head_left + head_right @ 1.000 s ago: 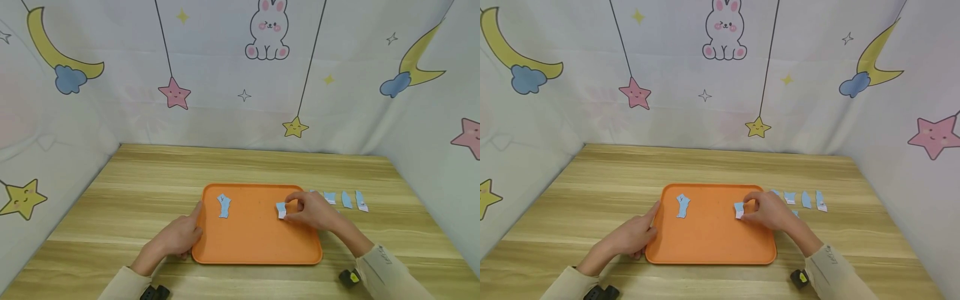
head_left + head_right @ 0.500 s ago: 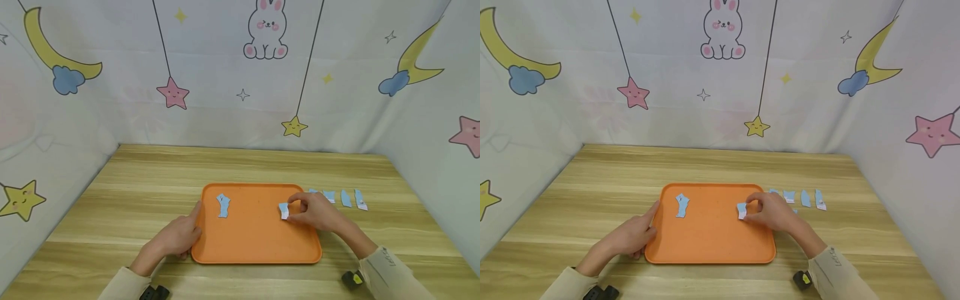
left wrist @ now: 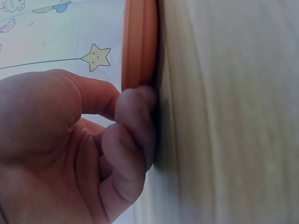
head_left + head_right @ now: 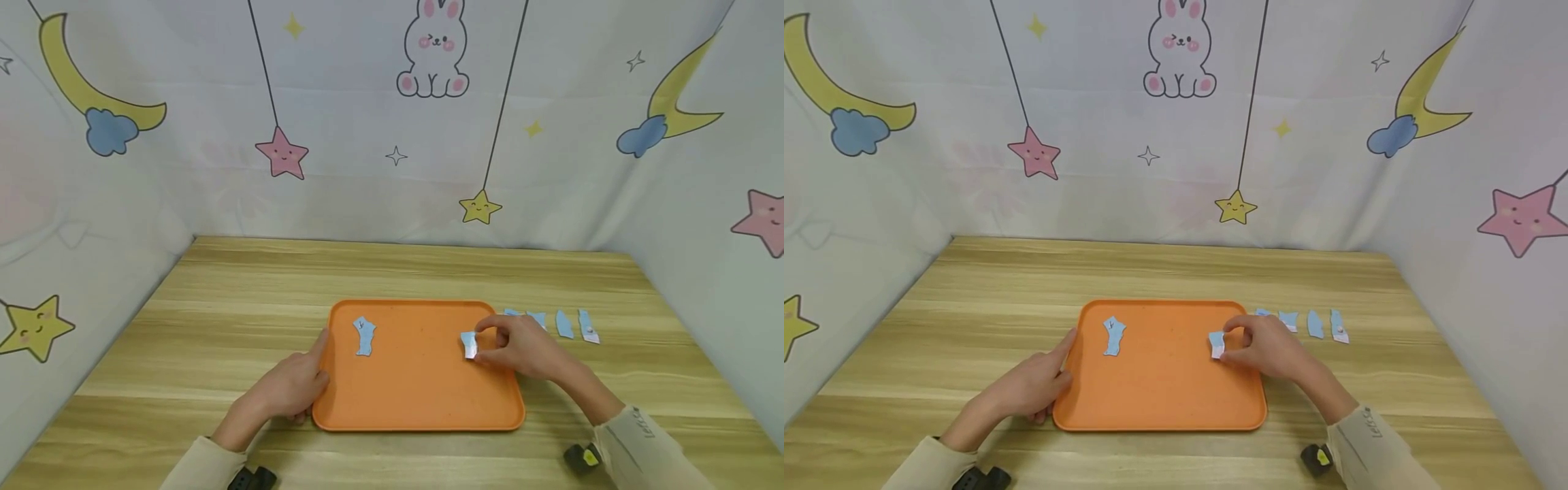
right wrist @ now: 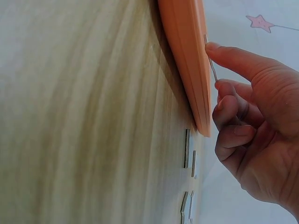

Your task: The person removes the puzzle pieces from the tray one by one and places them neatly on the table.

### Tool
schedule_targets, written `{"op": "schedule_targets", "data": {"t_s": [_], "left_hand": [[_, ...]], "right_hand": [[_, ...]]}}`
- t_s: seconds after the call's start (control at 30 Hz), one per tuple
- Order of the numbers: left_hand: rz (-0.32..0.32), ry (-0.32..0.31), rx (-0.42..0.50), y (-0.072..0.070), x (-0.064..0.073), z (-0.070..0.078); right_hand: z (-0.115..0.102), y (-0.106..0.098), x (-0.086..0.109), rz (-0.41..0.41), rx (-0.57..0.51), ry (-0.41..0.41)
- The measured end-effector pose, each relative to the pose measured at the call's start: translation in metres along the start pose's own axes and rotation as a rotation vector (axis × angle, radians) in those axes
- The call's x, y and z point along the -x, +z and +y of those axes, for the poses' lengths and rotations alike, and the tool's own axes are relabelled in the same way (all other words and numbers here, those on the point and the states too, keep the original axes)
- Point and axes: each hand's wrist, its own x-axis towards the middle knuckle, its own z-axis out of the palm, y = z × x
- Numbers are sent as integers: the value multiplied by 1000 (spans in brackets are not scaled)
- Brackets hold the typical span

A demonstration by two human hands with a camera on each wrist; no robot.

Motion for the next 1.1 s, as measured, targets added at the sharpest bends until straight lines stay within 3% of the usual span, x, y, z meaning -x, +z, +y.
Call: {"op": "schedule_targets", "data": {"t_s": [0.6,1.1], "left_hand": [[2,-13,12,0,1,-1],[4,-14,6,-1,0,0]], "right_hand": [[9,-9,8,12,-19,22],[25,-25,26,89,1,37]]}}
